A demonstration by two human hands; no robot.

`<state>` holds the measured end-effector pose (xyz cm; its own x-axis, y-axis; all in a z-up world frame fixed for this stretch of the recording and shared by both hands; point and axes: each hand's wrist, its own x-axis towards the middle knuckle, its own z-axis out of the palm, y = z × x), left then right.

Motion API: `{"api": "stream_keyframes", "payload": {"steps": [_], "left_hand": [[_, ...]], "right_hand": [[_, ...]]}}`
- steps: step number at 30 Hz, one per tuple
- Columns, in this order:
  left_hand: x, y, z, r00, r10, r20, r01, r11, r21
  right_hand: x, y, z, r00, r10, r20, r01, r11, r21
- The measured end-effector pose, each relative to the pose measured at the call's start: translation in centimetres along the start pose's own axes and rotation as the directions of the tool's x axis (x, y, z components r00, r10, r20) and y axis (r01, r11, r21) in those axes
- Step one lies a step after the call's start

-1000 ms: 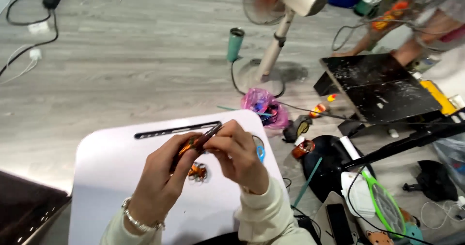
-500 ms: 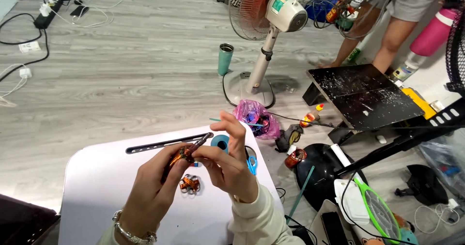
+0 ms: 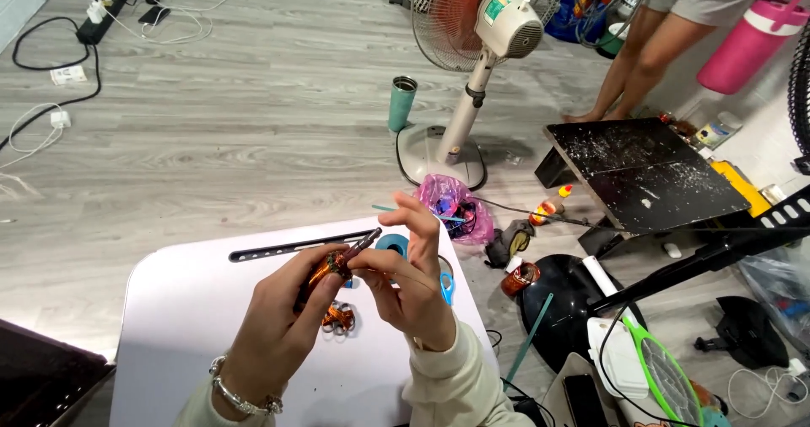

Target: Winding copper wire onto a motor armature and preparing components for assembly at a small desk.

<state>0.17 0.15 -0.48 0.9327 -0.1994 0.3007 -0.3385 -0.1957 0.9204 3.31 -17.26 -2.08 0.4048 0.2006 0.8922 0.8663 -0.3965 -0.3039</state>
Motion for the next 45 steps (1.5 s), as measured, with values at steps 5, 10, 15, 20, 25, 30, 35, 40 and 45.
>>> {"api": "stream_keyframes", "payload": {"steps": [5, 10, 15, 20, 25, 30, 35, 40, 45], "left_hand": [[0.0, -0.5, 0.1, 0.999, -0.032, -0.005, 0.032, 0.999, -0.033], [0.1, -0.6, 0.3, 1.0, -0.028, -0.009, 0.027, 0.999, -0.028], [0.3, -0.8, 0.2, 0.999, -0.053, -0.004, 0.053, 0.998, -0.045], [0.4, -1.3, 0.4, 0.999, -0.042, -0.012, 0.041, 0.999, -0.032], [0.6, -1.4, 0.4, 1.0, 0.01, -0.001, -0.01, 0.999, -0.03], [0.6, -1.0, 0.3, 0.998, -0.061, -0.002, 0.061, 0.997, -0.048], [0.6, -1.1, 0.4, 0.997, -0.072, -0.017, 0.071, 0.997, -0.029], [0.7, -1.3, 0.4, 0.997, -0.072, -0.038, 0.071, 0.997, -0.028], [0.6, -1.1, 0.4, 0.999, -0.002, -0.041, 0.001, 1.0, -0.017]], "right_hand": [[0.0, 0.0, 0.1, 1.0, -0.001, 0.02, 0.001, 1.0, 0.001], [0.1, 0.0, -0.2, 1.0, -0.014, -0.01, 0.014, 1.0, 0.021], [0.1, 0.0, 0.1, 1.0, 0.012, 0.006, -0.013, 0.999, 0.029], [0.5, 0.0, 0.0, 1.0, 0.001, 0.016, -0.001, 0.999, 0.048], [0.5, 0.2, 0.2, 1.0, -0.01, 0.017, 0.009, 0.998, 0.056], [0.6, 0.3, 0.3, 1.0, -0.008, 0.012, 0.007, 0.998, 0.058], [0.7, 0.2, 0.3, 1.0, -0.006, 0.015, 0.005, 0.998, 0.07], [0.5, 0.5, 0.4, 1.0, -0.002, 0.014, 0.001, 0.995, 0.098], [0.7, 0.2, 0.5, 1.0, 0.006, 0.015, -0.008, 0.995, 0.099]]}}
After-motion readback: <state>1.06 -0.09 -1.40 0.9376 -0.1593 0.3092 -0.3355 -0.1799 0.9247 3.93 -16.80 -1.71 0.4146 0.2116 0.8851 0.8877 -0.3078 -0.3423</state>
